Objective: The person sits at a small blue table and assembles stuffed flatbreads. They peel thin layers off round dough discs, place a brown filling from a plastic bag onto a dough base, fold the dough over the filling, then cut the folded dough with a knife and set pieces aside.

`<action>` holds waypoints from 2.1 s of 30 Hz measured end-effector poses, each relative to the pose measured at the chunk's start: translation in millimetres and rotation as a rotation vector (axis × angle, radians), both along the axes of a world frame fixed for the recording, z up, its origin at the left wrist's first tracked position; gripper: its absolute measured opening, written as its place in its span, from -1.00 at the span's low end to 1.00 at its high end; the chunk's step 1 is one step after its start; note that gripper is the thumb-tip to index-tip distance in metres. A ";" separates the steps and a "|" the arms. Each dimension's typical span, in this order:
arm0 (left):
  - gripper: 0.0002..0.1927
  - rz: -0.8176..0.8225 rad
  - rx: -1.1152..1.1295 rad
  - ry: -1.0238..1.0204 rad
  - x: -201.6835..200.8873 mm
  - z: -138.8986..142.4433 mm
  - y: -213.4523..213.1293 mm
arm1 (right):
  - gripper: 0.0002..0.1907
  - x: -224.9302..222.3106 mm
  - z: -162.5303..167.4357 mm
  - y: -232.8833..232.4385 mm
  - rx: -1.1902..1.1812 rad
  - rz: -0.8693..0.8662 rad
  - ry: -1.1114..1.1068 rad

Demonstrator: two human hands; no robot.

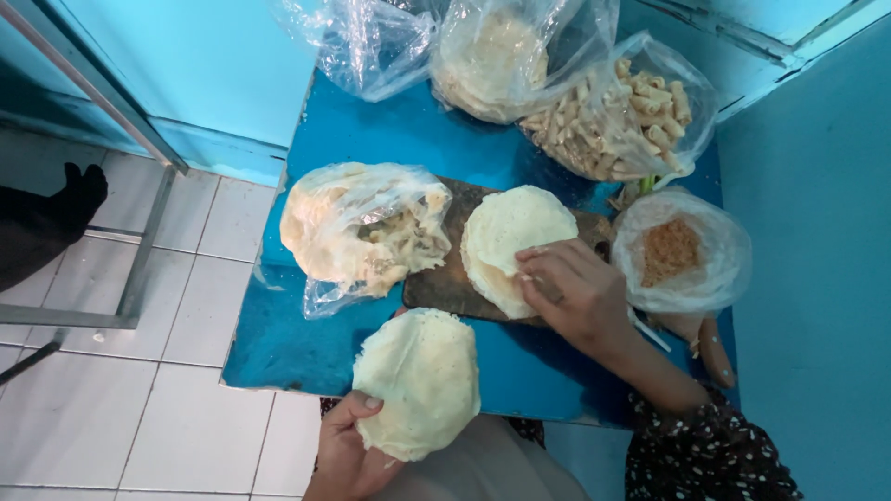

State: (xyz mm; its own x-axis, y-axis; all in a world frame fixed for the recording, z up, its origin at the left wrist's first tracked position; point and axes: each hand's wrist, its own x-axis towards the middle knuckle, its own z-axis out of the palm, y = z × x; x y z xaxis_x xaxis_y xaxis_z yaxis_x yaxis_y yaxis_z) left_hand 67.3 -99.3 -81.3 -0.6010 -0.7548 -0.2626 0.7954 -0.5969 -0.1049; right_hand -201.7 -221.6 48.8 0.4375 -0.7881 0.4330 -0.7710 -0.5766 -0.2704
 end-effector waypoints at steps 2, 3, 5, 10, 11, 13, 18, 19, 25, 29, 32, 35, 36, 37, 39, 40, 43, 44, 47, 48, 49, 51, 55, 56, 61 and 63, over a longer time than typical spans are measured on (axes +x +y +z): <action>-0.17 0.000 -0.003 -0.008 0.2 0.9 2.1 | -0.88 3.2 0.3 6.1 -0.035 0.001 0.060; -0.17 0.002 -0.003 -0.017 0.6 2.0 2.8 | -0.87 4.7 0.2 9.9 -0.076 0.021 0.074; -0.16 -0.003 0.011 -0.021 1.7 5.3 4.3 | -0.84 7.3 -0.2 18.0 -0.157 0.062 0.103; -0.14 -0.030 0.025 -0.014 -2.1 15.5 11.6 | -0.85 3.5 0.7 31.4 -0.121 0.010 -0.012; -0.14 -0.026 0.009 -0.012 -5.0 17.3 13.1 | -0.86 2.1 1.2 32.6 -0.085 -0.016 -0.064; -0.14 -0.015 -0.020 -0.008 -10.4 20.6 17.7 | -0.85 0.1 2.2 35.1 -0.008 -0.087 -0.181; -0.15 -0.018 -0.012 -0.024 -14.5 28.4 28.4 | -0.83 1.0 9.6 47.7 -0.121 -0.017 -0.039; -0.15 -0.015 -0.008 -0.032 -14.3 30.4 31.7 | -0.81 1.5 12.2 51.3 -0.181 0.029 0.023; -0.16 -0.002 -0.068 -0.005 -11.3 35.0 41.7 | -0.71 2.8 20.8 66.8 -0.098 0.004 -0.044; -0.18 -0.044 -0.001 -0.009 -11.9 33.4 43.0 | -0.70 3.0 15.3 73.5 -0.042 0.024 -0.086; -0.21 -0.039 -0.016 -0.014 -13.4 31.8 42.2 | -0.68 3.7 15.4 73.6 0.053 0.065 -0.129; -0.24 -0.030 -0.053 -0.030 -21.0 32.0 33.5 | -0.88 7.0 24.6 77.3 0.140 0.014 -0.273; -0.24 -0.037 -0.041 -0.054 -23.8 34.8 31.4 | -0.84 11.0 28.4 82.5 0.178 -0.006 -0.307; -0.25 -0.042 -0.028 -0.078 -27.0 38.7 30.4 | -0.77 13.9 33.6 93.4 0.217 -0.026 -0.340; -0.20 -0.015 -0.171 -0.118 -40.1 49.7 30.3 | -0.66 22.8 39.8 116.7 0.250 0.061 -0.356; -0.16 -0.005 -0.245 -0.136 -49.1 56.2 31.0 | -0.62 27.9 39.8 128.1 0.243 0.168 -0.335; -0.10 0.000 -0.196 -0.249 -71.6 71.6 34.8 | -0.68 30.8 32.8 142.1 0.414 0.158 -0.393; -0.08 0.000 -0.203 -0.231 -72.1 73.7 36.4 | -0.73 30.9 27.0 141.0 0.506 0.103 -0.431; -0.04 0.008 -0.224 -0.180 -71.8 73.2 42.4 | -0.85 23.6 12.6 136.8 1.041 -0.066 -0.999; -0.04 0.011 -0.236 -0.166 -71.5 71.4 43.0 | -0.84 22.2 9.1 139.4 0.974 -0.023 -0.906; -0.04 0.014 -0.249 -0.152 -71.6 69.4 43.6 | -0.82 21.0 6.7 143.1 0.904 0.020 -0.812; -0.03 0.024 -0.287 -0.092 -70.6 66.3 45.3 | -0.79 21.3 4.7 153.3 0.630 0.109 -0.574; -0.05 -0.003 -0.215 -0.168 -69.5 68.2 51.7 | -0.85 26.7 7.9 159.5 0.501 0.076 -0.502; -0.06 -0.006 -0.205 -0.174 -68.9 70.2 53.4 | -0.92 27.9 9.5 157.4 0.638 0.011 -0.609; -0.09 0.012 -0.303 -0.028 -61.8 77.7 57.8 | -0.73 31.0 15.9 160.4 0.550 0.159 -0.602; -0.08 -0.021 -0.292 -0.044 -57.8 77.4 57.4 | -0.71 31.1 14.0 169.0 0.315 0.260 -0.357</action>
State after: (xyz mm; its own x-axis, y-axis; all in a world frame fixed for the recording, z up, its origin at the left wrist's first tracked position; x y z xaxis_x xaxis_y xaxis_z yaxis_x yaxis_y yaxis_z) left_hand 9.5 -41.9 -3.9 -0.6100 -0.7899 -0.0619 0.7827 -0.6129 0.1079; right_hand -170.6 -52.5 62.8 0.5043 -0.7891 0.3506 -0.4424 -0.5848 -0.6799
